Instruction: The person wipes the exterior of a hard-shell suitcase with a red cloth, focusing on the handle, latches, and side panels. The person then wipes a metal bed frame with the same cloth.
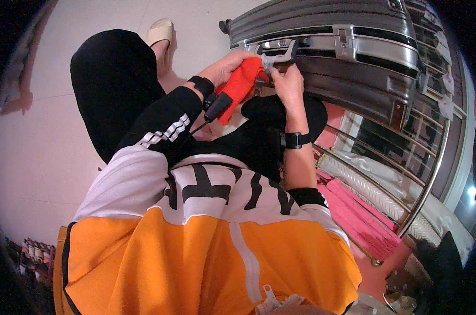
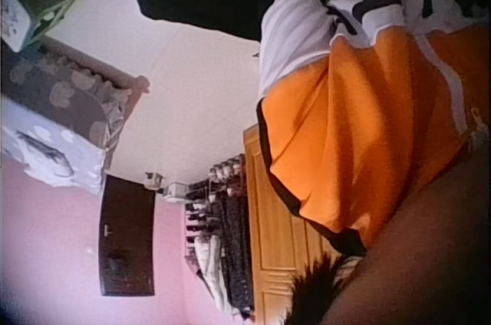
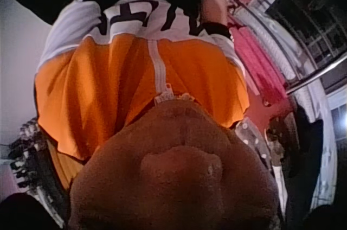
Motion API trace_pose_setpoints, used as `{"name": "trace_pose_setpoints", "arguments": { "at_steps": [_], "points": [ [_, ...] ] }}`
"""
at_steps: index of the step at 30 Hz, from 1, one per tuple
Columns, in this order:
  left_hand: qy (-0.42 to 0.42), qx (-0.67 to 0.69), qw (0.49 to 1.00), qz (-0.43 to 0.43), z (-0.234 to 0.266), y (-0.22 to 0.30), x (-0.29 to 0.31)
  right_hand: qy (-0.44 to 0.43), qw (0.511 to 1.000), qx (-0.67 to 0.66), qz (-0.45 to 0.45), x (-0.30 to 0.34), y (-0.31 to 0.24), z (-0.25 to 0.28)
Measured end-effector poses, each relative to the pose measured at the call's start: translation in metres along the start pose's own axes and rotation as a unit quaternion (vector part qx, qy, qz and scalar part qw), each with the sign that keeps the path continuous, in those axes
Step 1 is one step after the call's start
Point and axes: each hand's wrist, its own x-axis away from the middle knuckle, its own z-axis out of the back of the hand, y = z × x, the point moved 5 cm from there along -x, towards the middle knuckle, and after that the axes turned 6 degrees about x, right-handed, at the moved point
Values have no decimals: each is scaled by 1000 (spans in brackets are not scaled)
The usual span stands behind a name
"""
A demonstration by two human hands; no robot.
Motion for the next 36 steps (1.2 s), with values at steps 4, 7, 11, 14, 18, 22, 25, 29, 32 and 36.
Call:
{"name": "trace_pose_setpoints", "arguments": {
  "at_steps": [4,7,11,14,18,22,25,29,32,36],
  "points": [
    [-9,27,1000,-11,-2,6,4,-2,1000,-13,8,0,-4,-4],
    [5,11,999,-42,4,19,6,10,996,-80,25,1,-4,-3],
    [60,16,994,-86,12,35,13,1,980,-195,35,6,-8,1],
    [76,4,994,-82,7,38,23,31,966,-247,74,12,-16,11],
    [66,-117,987,-88,-2,48,36,116,950,-229,176,26,-27,32],
    [148,-414,881,-176,-8,60,43,103,952,-206,202,36,-34,38],
    [144,-304,928,-158,-9,48,38,68,975,-133,166,38,-29,32],
    [153,-347,910,-169,-15,48,42,35,987,-68,138,39,-19,21],
    [153,-416,875,-194,-26,53,47,-25,990,-51,127,38,-14,13],
    [115,-614,734,-268,-56,69,45,-7,969,-175,176,32,-21,20]
  ]
}}
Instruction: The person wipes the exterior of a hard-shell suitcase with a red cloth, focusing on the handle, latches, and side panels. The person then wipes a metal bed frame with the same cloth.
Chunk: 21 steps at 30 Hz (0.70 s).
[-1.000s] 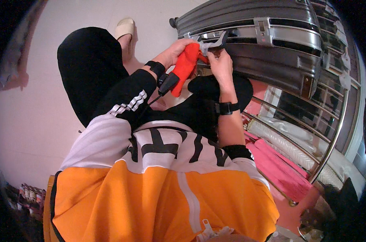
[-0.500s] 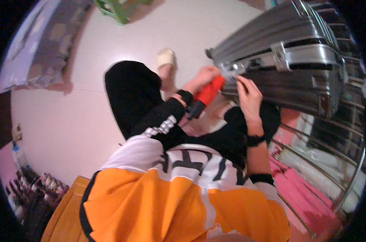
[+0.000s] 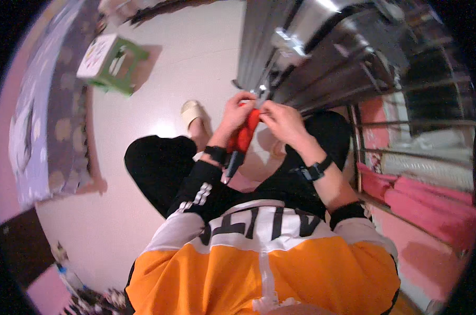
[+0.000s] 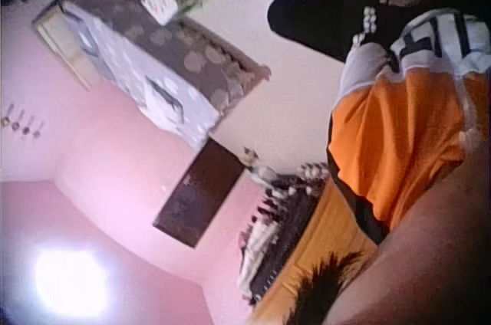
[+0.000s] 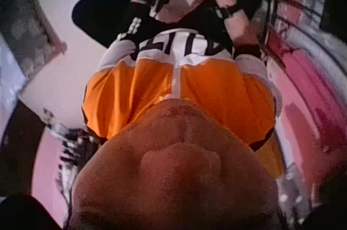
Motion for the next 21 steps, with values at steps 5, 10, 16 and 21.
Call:
{"name": "trace_pose_setpoints", "arguments": {
  "at_steps": [5,10,16,21],
  "points": [
    [-9,200,978,62,13,12,-1,31,989,-137,53,-11,-22,-3],
    [-6,205,973,105,25,14,1,-4,994,-103,36,-20,-30,-4],
    [-99,26,994,30,-19,32,16,312,943,-85,84,43,-46,101],
    [-87,35,994,64,-17,62,14,560,827,-46,-2,88,-26,173]
  ]
}}
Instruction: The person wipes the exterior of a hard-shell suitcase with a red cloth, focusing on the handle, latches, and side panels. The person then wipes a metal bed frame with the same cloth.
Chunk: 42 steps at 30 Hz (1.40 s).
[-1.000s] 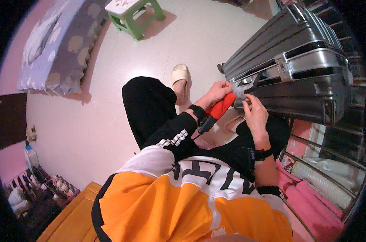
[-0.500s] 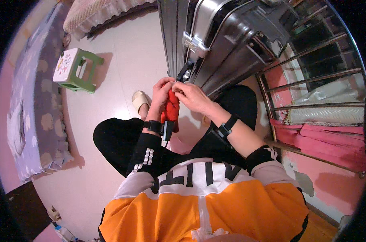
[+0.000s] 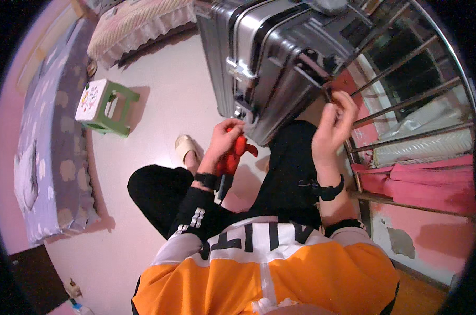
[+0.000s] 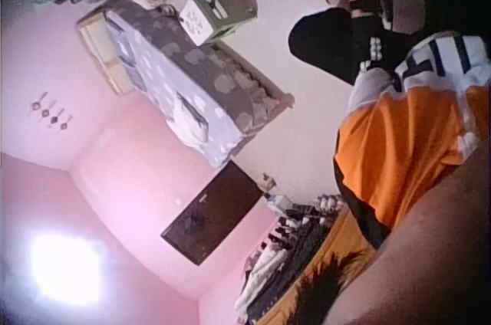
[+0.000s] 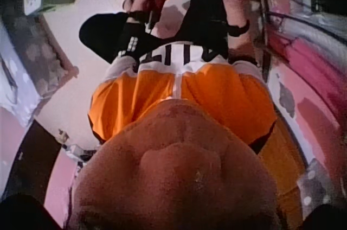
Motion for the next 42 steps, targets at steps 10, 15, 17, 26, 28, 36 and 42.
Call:
{"name": "trace_pose_setpoints", "arguments": {
  "at_steps": [10,15,17,26,28,36,42],
  "points": [
    [54,172,979,-93,20,96,23,-140,988,-72,8,29,1,-59],
    [69,174,949,-255,19,161,53,-304,928,-206,58,39,-43,-83],
    [113,131,926,-336,13,191,63,-385,837,-387,-19,52,-56,-94],
    [6,-218,819,-530,-84,296,38,-257,910,-298,-129,-24,10,-56],
    [70,-342,735,-581,-90,318,18,-141,972,-166,-92,-73,26,-24],
    [194,-566,561,-572,-95,314,-50,115,968,68,214,-142,23,-26],
    [186,-539,607,-553,-89,310,-45,74,941,167,285,-52,46,-72]
  ]
}}
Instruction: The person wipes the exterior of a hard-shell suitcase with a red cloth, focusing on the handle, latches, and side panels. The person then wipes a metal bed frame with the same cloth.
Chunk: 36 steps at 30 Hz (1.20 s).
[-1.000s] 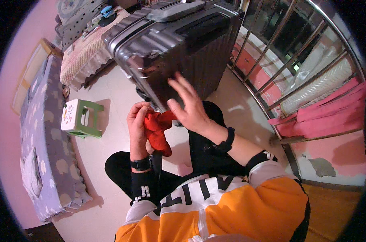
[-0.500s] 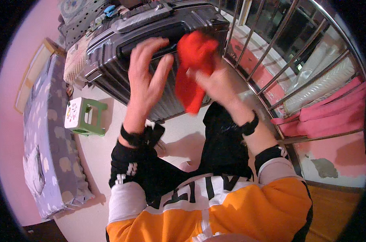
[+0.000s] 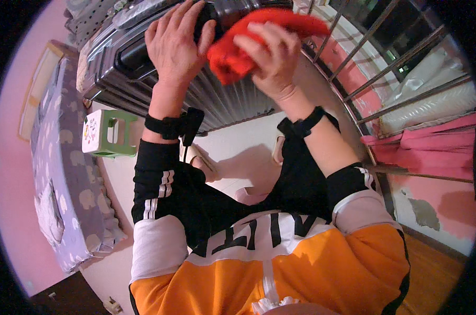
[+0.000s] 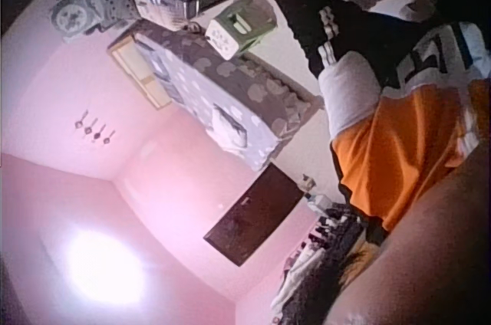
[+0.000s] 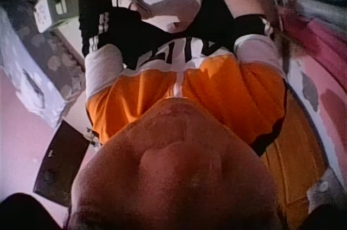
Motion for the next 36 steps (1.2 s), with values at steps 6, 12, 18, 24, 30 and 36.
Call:
{"name": "trace_pose_setpoints", "arguments": {
  "at_steps": [6,12,18,24,30,36],
  "points": [
    [38,-9,998,-39,-5,-19,-2,-150,988,22,35,103,-4,-36],
    [8,7,1000,-26,-8,-56,3,-493,870,-3,-18,193,33,-56],
    [-11,-43,997,61,0,-82,8,-263,700,-211,-629,200,137,-44],
    [10,10,997,72,13,-90,14,-81,716,-499,-482,58,108,-50],
    [15,88,993,76,27,-92,18,-133,682,-574,-433,43,58,-94],
    [52,61,996,48,32,-103,24,-309,576,-490,-576,145,54,-124]
  ]
}}
